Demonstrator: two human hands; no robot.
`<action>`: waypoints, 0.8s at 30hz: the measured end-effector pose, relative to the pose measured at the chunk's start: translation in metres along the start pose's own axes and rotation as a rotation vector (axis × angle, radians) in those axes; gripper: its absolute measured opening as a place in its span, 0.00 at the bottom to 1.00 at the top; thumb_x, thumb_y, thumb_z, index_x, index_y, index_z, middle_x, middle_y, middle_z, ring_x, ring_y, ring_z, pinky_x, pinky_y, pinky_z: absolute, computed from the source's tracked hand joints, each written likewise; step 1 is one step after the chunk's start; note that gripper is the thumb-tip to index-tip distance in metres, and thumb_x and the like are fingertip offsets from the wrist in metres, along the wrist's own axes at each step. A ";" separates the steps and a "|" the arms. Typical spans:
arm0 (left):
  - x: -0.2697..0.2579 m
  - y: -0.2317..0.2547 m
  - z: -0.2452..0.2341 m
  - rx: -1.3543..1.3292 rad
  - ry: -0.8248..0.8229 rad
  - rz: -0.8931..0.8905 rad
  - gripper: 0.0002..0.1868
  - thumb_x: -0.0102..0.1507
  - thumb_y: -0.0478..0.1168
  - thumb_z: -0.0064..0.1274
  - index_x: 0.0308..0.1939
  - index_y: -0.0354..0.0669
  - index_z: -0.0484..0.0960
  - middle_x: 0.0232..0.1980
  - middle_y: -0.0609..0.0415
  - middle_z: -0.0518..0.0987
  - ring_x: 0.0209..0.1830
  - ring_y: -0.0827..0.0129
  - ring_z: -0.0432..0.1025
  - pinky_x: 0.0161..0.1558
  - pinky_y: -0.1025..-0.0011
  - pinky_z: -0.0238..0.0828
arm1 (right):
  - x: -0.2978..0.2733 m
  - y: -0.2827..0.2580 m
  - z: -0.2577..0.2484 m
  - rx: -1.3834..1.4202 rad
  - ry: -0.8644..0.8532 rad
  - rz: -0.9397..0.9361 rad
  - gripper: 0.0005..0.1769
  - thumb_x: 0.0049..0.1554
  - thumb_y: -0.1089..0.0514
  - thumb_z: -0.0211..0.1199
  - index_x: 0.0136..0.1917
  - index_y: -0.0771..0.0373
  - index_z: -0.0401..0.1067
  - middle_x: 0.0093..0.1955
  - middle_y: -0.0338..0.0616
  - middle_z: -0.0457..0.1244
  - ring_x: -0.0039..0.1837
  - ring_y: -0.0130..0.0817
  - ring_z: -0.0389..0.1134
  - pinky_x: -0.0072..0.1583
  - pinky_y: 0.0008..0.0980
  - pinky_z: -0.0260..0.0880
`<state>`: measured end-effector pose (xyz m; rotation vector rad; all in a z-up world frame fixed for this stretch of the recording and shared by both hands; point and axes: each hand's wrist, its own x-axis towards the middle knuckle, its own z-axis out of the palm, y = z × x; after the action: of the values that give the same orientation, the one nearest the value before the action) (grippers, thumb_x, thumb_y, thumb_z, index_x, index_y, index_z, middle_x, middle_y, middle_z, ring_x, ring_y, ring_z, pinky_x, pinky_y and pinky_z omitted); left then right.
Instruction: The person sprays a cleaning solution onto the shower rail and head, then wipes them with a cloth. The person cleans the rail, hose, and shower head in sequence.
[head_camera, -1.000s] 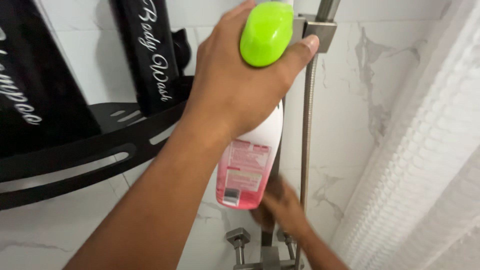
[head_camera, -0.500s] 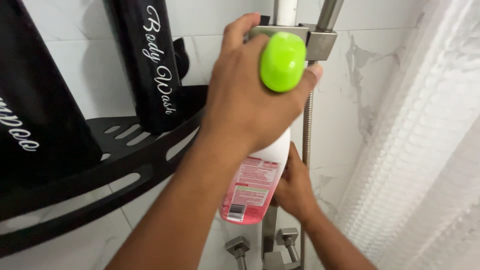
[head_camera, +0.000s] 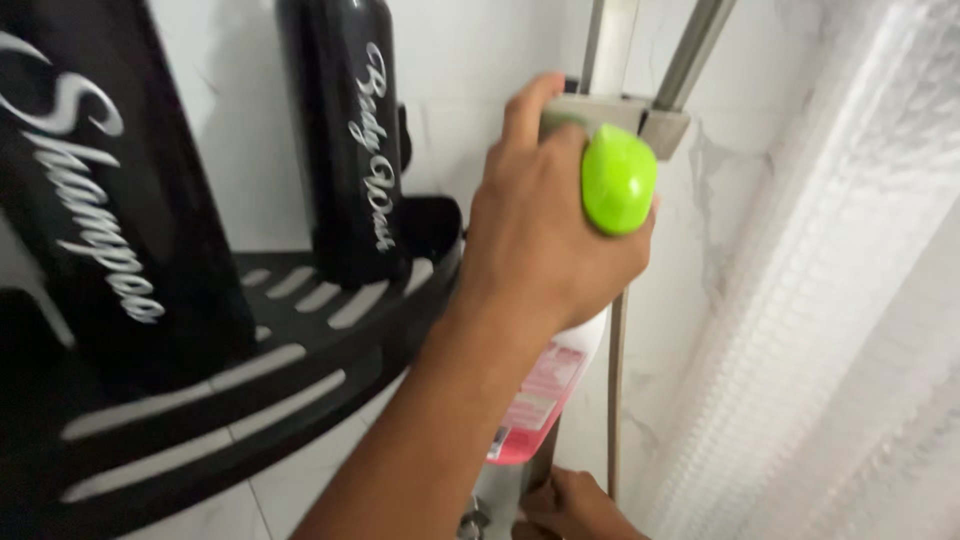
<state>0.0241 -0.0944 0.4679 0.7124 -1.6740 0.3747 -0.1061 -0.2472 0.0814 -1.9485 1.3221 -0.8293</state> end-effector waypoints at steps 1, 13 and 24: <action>0.003 0.003 -0.003 0.010 -0.022 -0.016 0.25 0.51 0.47 0.67 0.45 0.34 0.81 0.74 0.41 0.62 0.60 0.44 0.72 0.59 0.57 0.69 | 0.010 0.015 0.000 -0.057 -0.006 -0.034 0.17 0.53 0.52 0.69 0.55 0.57 0.75 0.44 0.49 0.74 0.50 0.39 0.77 0.55 0.36 0.75; 0.012 0.026 -0.001 0.013 -0.115 -0.123 0.19 0.51 0.44 0.64 0.42 0.40 0.82 0.74 0.47 0.64 0.59 0.50 0.74 0.56 0.60 0.71 | -0.031 -0.113 -0.175 0.432 0.618 -0.479 0.16 0.55 0.66 0.64 0.57 0.63 0.77 0.45 0.43 0.73 0.49 0.29 0.73 0.53 0.28 0.72; 0.020 0.043 -0.002 -0.022 -0.148 -0.208 0.23 0.49 0.44 0.63 0.47 0.40 0.83 0.72 0.51 0.66 0.58 0.57 0.74 0.54 0.64 0.71 | -0.052 -0.300 -0.254 0.174 0.812 -1.147 0.44 0.61 0.67 0.57 0.83 0.67 0.39 0.72 0.51 0.56 0.69 0.33 0.60 0.68 0.32 0.62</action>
<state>-0.0038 -0.0660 0.4935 0.9068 -1.7195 0.1588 -0.1577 -0.1485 0.4623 -2.2249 0.2746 -2.3505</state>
